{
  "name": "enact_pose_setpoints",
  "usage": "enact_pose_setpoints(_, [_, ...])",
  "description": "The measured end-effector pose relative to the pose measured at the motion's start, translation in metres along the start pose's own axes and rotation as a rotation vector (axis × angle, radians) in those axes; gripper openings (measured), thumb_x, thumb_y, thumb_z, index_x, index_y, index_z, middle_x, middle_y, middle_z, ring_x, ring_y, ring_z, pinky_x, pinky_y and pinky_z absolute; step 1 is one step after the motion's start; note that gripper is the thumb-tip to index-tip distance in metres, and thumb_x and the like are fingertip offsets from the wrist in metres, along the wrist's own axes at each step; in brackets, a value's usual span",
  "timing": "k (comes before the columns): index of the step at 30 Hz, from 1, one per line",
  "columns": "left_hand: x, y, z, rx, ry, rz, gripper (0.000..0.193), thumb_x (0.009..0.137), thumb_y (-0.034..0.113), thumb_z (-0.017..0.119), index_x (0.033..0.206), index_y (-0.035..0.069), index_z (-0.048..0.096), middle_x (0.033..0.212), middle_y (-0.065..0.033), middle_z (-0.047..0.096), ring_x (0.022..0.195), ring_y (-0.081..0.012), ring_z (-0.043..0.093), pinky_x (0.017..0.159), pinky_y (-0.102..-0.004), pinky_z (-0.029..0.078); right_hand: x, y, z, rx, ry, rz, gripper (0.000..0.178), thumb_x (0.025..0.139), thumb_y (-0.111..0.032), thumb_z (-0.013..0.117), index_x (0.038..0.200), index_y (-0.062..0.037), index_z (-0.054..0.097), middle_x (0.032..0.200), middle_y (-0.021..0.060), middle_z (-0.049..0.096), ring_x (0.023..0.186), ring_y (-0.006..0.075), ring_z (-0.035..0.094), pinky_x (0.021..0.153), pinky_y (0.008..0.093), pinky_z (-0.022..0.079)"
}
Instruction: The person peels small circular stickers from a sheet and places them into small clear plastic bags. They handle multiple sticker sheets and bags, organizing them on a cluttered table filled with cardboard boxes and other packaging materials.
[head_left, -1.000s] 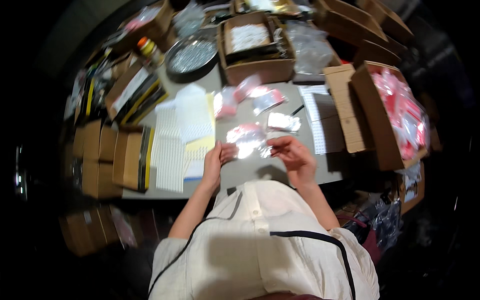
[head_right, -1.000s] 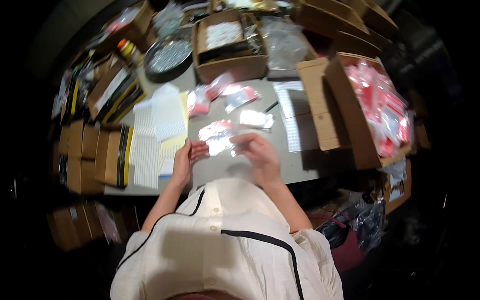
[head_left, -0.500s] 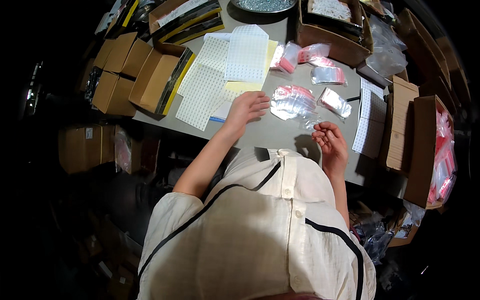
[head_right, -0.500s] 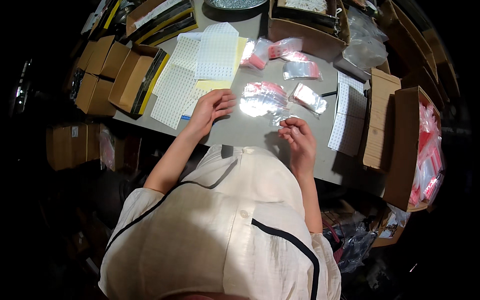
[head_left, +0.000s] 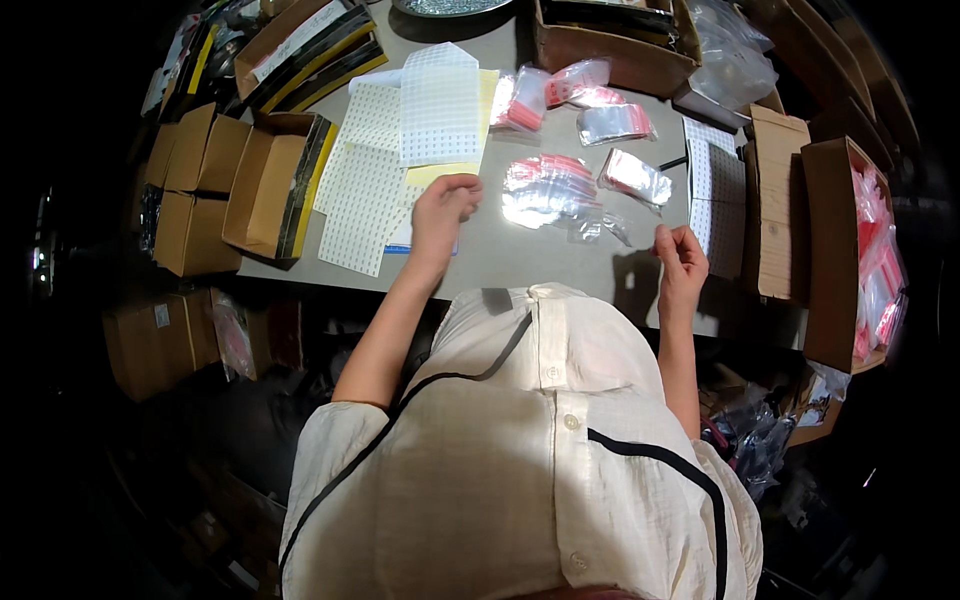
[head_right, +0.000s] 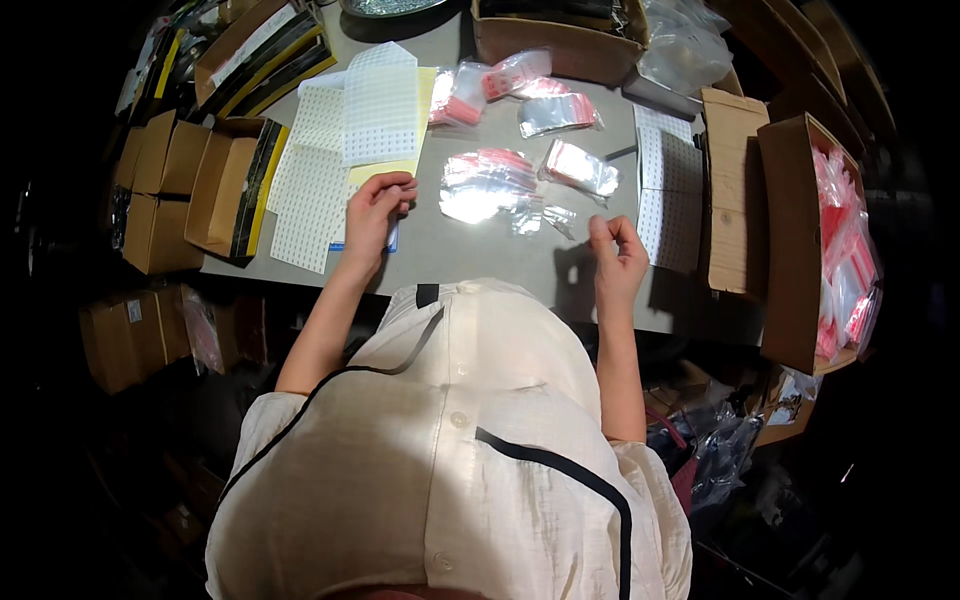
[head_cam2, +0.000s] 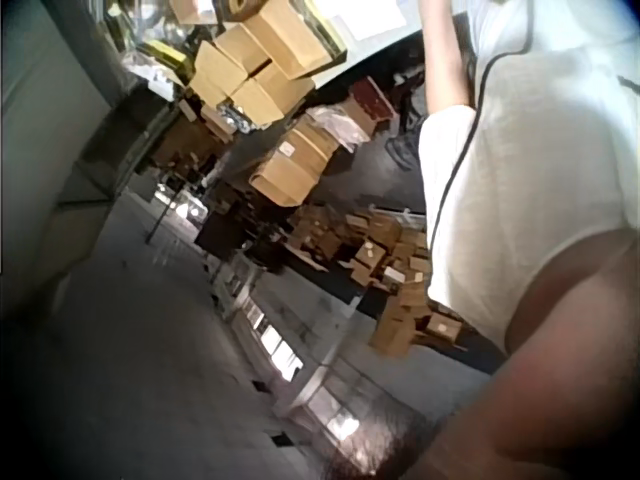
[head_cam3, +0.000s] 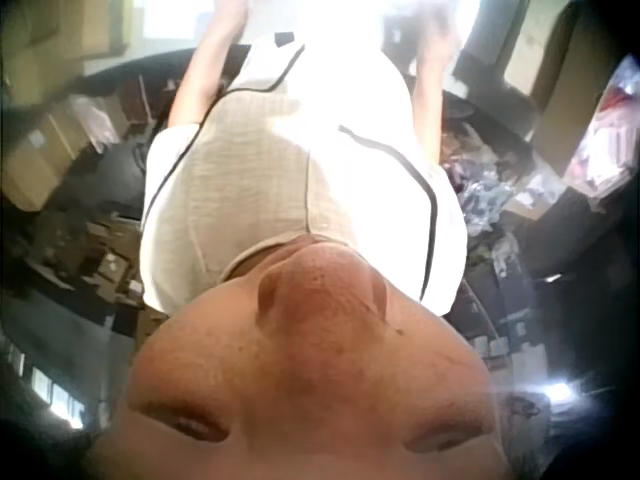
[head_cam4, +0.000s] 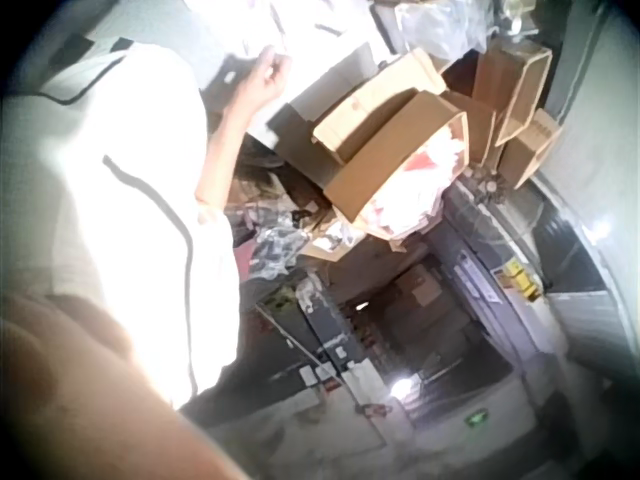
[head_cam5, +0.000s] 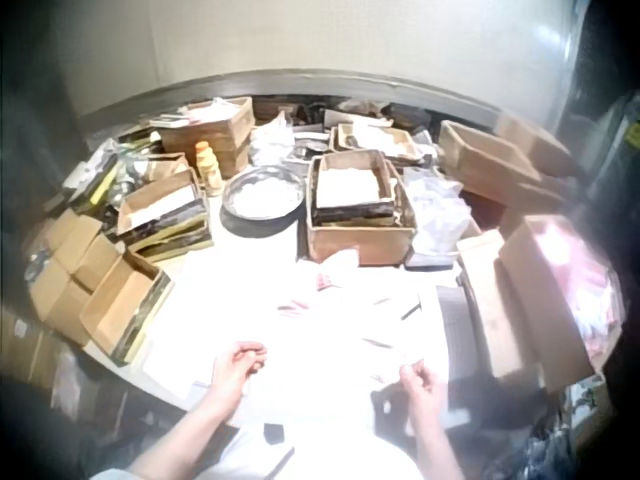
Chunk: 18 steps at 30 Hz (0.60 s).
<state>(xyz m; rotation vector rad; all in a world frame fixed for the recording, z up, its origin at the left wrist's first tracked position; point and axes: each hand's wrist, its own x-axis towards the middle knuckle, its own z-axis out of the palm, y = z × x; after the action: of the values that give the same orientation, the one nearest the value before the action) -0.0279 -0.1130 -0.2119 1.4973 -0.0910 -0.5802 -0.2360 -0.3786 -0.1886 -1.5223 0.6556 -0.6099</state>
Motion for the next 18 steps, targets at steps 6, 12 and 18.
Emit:
enact_pose_setpoints(6, [0.008,0.002,-0.015,0.062,0.057,0.027,0.026,0.1,0.01,0.059,0.122,-0.003,0.063,0.11,-0.0086,0.069,0.098,-0.0128,0.067,0.085,-0.0236,0.052,-0.002,0.008,-0.015,-0.056,0.116,0.095,0.028,0.101,-0.023,0.067,0.083,-0.0017,0.065,0.078,0.0004,0.061,0.077,0.0093,0.057,0.072,0.024,0.043])
enact_pose_setpoints(12, [0.023,-0.007,-0.011,0.194,0.096,0.164,0.03,0.096,0.01,0.064,0.124,0.001,0.064,0.114,-0.0095,0.067,0.1,-0.016,0.065,0.088,-0.0272,0.051,0.006,0.043,-0.014,-0.548,-0.06,-0.169,0.035,0.088,-0.013,0.076,0.12,-0.0037,0.066,0.115,0.0075,0.066,0.101,0.0175,0.062,0.089,0.0314,0.05])
enact_pose_setpoints(18, [0.069,0.019,-0.044,0.751,0.268,0.401,0.032,0.089,0.011,0.065,0.12,0.002,0.066,0.117,-0.0153,0.062,0.109,-0.0309,0.06,0.1,-0.0382,0.047,-0.011,0.035,0.009,-0.747,-0.267,-0.419,0.036,0.08,-0.015,0.074,0.114,-0.0043,0.067,0.118,0.0126,0.066,0.108,0.0325,0.061,0.099,0.0425,0.045])
